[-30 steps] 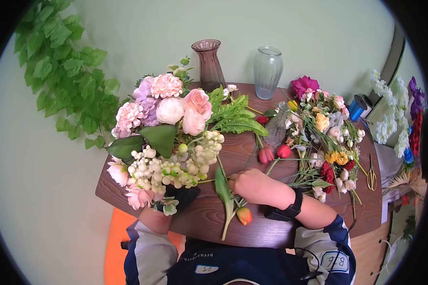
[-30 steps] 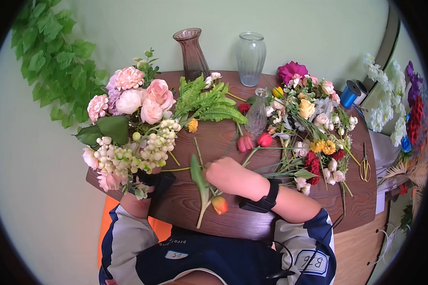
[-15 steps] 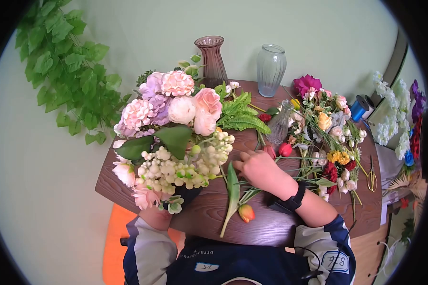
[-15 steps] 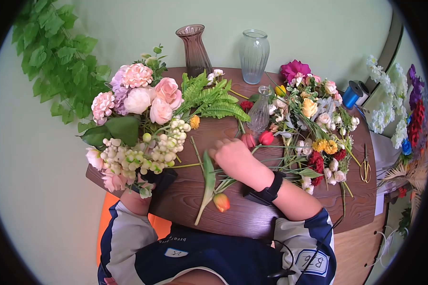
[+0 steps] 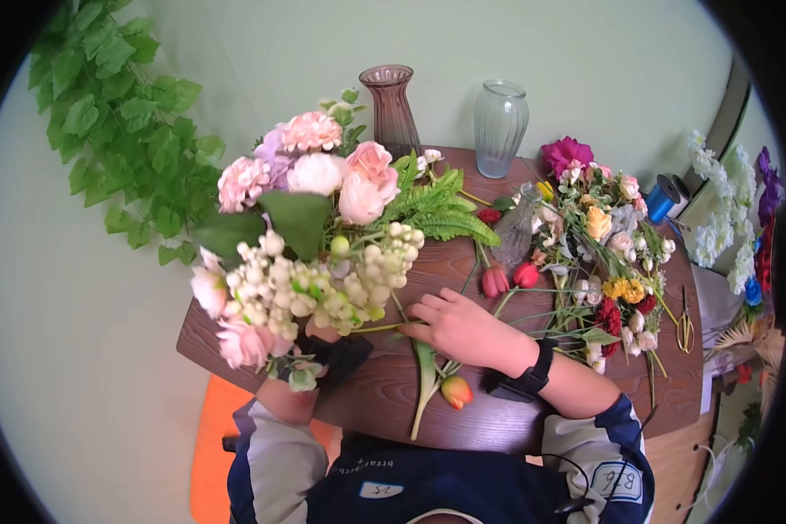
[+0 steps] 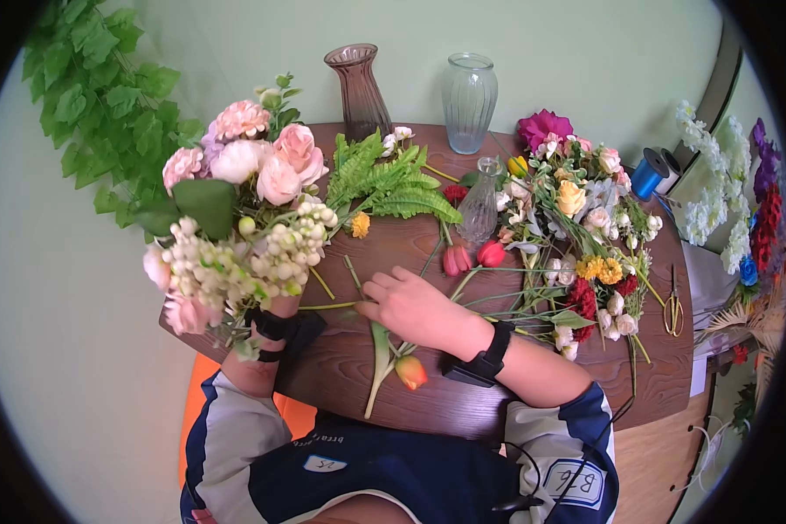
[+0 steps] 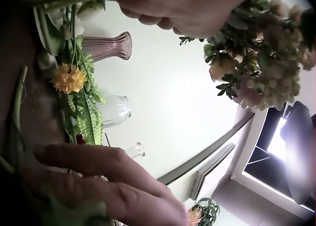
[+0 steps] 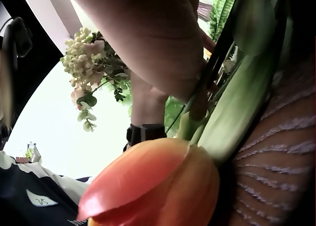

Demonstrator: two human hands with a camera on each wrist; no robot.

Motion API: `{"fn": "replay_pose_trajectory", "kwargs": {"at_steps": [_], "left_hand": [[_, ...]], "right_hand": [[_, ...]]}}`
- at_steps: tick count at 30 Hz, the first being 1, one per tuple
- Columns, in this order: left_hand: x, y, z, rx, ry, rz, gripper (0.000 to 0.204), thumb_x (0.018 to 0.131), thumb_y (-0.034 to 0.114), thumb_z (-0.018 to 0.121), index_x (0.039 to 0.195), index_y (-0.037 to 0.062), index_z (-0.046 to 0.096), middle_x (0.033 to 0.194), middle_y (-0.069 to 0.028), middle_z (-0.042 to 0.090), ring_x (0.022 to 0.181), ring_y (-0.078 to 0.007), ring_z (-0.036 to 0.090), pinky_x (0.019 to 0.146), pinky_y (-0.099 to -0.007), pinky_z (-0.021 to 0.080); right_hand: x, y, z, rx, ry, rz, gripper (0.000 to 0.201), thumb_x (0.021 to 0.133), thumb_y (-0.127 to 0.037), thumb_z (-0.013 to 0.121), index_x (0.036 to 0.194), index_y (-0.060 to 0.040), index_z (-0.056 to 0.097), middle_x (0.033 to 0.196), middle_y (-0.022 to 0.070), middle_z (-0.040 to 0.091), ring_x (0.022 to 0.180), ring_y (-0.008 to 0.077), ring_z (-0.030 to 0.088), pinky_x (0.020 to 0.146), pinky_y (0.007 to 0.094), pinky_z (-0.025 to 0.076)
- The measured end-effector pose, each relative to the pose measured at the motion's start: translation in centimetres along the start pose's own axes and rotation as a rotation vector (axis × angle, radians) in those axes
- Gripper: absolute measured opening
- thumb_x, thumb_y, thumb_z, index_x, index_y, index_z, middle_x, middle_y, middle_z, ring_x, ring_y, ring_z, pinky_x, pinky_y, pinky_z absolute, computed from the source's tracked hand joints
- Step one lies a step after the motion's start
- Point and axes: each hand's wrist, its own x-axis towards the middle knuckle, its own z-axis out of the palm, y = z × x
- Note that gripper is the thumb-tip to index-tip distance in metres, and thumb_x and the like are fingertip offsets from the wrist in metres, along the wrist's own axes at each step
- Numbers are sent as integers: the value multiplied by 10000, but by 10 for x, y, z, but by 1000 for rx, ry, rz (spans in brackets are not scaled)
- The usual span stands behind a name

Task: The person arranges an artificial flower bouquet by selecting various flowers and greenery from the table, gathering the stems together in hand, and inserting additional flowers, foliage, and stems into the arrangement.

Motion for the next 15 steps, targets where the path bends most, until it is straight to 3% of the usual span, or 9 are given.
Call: {"fn": "replay_pose_trajectory", "kwargs": {"at_steps": [3, 5, 8, 9, 10, 12, 13, 15], "left_hand": [[28, -11, 42, 58, -8, 11, 288, 821, 76, 505, 1103, 37, 462, 992, -97, 550, 856, -215, 558, 646, -303, 473], [38, -8, 50, 100, 7, 26, 280, 819, 64, 507, 1095, 36, 467, 981, -94, 557, 844, -210, 565, 637, -297, 475], [40, 0, 55, 175, 38, 45, 268, 816, 45, 510, 1082, 34, 475, 964, -90, 567, 826, -203, 576, 623, -288, 478], [46, 2, 60, -154, 176, -126, 159, 781, -62, 470, 897, 46, 483, 696, 4, 513, 539, -73, 487, 432, -197, 350], [47, 7, 63, -153, 184, -125, 159, 781, -62, 470, 897, 46, 483, 696, 4, 513, 539, -73, 487, 432, -197, 350], [47, 21, 72, -83, 172, -53, 128, 889, 49, 413, 980, 26, 500, 504, 65, 283, 409, -45, 238, 398, -210, 159], [46, 20, 64, -239, 119, -52, 94, 806, -11, 497, 861, 57, 462, 625, 38, 405, 457, -35, 365, 382, -193, 235], [48, 12, 61, -224, 167, -50, 96, 807, -11, 496, 864, 57, 459, 626, 37, 404, 462, -37, 365, 387, -194, 241]], "right_hand": [[0, 2, 2, 9, -6, 46, 355, 693, -165, 598, 1047, -140, 592, 958, 15, 524, 909, 156, 493, 757, 292, 376], [1, 4, 7, 97, 152, 19, 259, 701, -166, 595, 956, -120, 605, 964, 31, 526, 915, 173, 494, 760, 301, 377], [0, 6, 10, 133, 168, 8, 173, 695, -145, 563, 852, -96, 612, 874, 49, 511, 870, 194, 496, 748, 305, 383], [1, 7, 9, 137, 168, -1, 173, 695, -145, 563, 852, -96, 612, 874, 49, 511, 870, 194, 496, 748, 305, 383], [0, 7, 9, 128, 125, 35, 154, 692, -138, 560, 829, -92, 612, 861, 58, 509, 867, 200, 497, 747, 308, 383], [0, 7, 8, 118, 84, 69, 136, 689, -130, 558, 806, -88, 612, 848, 67, 507, 865, 205, 497, 746, 311, 383], [0, 7, 8, 85, 85, 115, 130, 683, -122, 558, 797, -88, 610, 835, 72, 506, 863, 213, 499, 740, 313, 384], [-2, 8, 9, 51, 88, 160, 125, 677, -113, 558, 788, -87, 608, 822, 77, 504, 862, 220, 500, 734, 316, 385]]}}
